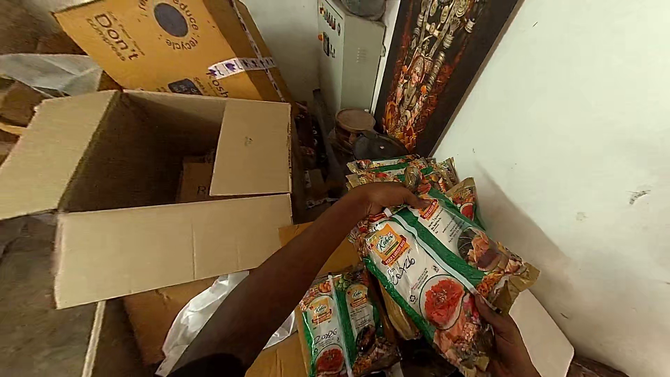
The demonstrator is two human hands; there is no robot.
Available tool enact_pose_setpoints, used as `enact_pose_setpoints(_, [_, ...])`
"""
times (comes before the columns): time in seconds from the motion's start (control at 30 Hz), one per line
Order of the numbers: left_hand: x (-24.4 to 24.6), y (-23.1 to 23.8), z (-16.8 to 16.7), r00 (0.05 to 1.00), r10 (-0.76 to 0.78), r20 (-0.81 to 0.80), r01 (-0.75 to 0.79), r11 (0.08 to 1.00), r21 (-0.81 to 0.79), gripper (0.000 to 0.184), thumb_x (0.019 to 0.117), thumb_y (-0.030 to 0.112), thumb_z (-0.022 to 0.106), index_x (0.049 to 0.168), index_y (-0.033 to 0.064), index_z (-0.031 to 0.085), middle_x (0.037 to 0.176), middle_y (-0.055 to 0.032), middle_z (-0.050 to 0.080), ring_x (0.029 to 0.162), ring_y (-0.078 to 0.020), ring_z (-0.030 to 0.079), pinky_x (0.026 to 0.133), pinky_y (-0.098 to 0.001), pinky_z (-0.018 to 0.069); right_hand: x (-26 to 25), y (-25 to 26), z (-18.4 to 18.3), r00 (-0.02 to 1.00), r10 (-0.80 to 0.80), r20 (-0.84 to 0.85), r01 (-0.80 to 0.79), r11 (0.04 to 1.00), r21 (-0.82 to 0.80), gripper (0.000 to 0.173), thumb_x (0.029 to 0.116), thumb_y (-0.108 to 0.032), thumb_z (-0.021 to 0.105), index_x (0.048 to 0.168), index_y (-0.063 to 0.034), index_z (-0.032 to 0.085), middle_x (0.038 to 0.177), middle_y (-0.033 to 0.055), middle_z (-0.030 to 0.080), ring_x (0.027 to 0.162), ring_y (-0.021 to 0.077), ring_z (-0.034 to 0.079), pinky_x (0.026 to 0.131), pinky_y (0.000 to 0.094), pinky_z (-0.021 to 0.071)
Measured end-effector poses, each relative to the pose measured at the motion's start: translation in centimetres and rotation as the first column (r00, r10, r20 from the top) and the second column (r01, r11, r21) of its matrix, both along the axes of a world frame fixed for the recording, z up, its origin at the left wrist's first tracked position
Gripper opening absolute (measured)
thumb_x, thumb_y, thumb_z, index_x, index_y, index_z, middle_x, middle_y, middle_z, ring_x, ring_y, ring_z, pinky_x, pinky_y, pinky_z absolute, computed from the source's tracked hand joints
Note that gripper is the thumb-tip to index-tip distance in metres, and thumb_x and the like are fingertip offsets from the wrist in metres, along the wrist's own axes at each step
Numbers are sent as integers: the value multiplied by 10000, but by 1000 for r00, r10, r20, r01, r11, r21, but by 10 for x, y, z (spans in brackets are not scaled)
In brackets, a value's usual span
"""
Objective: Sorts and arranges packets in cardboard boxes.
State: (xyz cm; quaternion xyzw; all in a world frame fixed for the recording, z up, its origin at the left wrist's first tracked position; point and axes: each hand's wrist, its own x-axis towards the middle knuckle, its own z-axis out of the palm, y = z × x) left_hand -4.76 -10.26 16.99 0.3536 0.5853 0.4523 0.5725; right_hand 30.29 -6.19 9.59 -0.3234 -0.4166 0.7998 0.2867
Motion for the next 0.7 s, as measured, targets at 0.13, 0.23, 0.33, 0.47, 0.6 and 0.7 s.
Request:
enact_pose_setpoints(0.13, [-4, -23, -4, 998, 16, -53, -16, 1000, 2, 409, 979, 292, 682, 1293, 48, 583, 1031, -84, 698, 896, -142, 687, 808, -330, 585, -5, -23, 2, 1000, -2, 25, 1, 1000, 17, 338, 937, -132, 692, 1216, 3, 558, 988, 159, 738, 864, 210, 751, 781, 390, 646])
enact_pose_setpoints(0.23, [-7, -54, -29, 996, 80, -50, -80, 997, 1, 450, 996, 306, 660, 1361, 66, 549, 1118, -87, 682, 974, -152, 671, 864, -361, 572, -11, -45, 1, 995, 16, 100, -26, 995, 99, 334, 945, -109, 664, 1235, 6, 542, 994, 129, 738, 873, 182, 744, 792, 357, 641])
enact_pose_setpoints(0.33, [-2, -106, -97, 976, 216, -15, -216, 972, -95, 507, 999, 382, 642, 1407, 93, 560, 1254, -106, 669, 1125, -206, 643, 978, -452, 525, -16, -65, -7, 958, 85, 273, -140, 972, 190, 438, 940, -99, 678, 1317, 29, 496, 1069, 124, 718, 952, 176, 724, 867, 351, 622])
enact_pose_setpoints(0.47, [38, -203, -235, 927, 369, 73, -334, 896, -293, 536, 977, 478, 644, 1336, 83, 598, 1147, -107, 687, 1009, -195, 662, 895, -429, 556, -29, -100, -48, 787, 269, 555, -364, 929, 65, 481, 962, -119, 684, 1382, -1, 480, 1108, 86, 704, 974, 133, 699, 863, 317, 600])
enact_pose_setpoints(0.6, [89, -305, -313, 891, 439, 113, -330, 799, -502, 556, 995, 510, 604, 1307, 50, 616, 1154, -107, 688, 1038, -192, 657, 928, -428, 540, -34, -144, -123, 608, 469, 640, -410, 876, -253, 432, 976, -131, 670, 1356, -33, 490, 976, 96, 682, 781, 153, 669, 682, 335, 578])
enact_pose_setpoints(0.7, [107, -370, -326, 847, 517, 122, -364, 732, -576, 528, 1015, 486, 580, 1319, 56, 608, 1161, -102, 689, 1037, -183, 660, 918, -421, 547, -38, -183, -161, 526, 577, 624, -461, 811, -361, 477, 956, -168, 696, 1376, -57, 500, 1021, 118, 698, 824, 193, 693, 716, 374, 593])
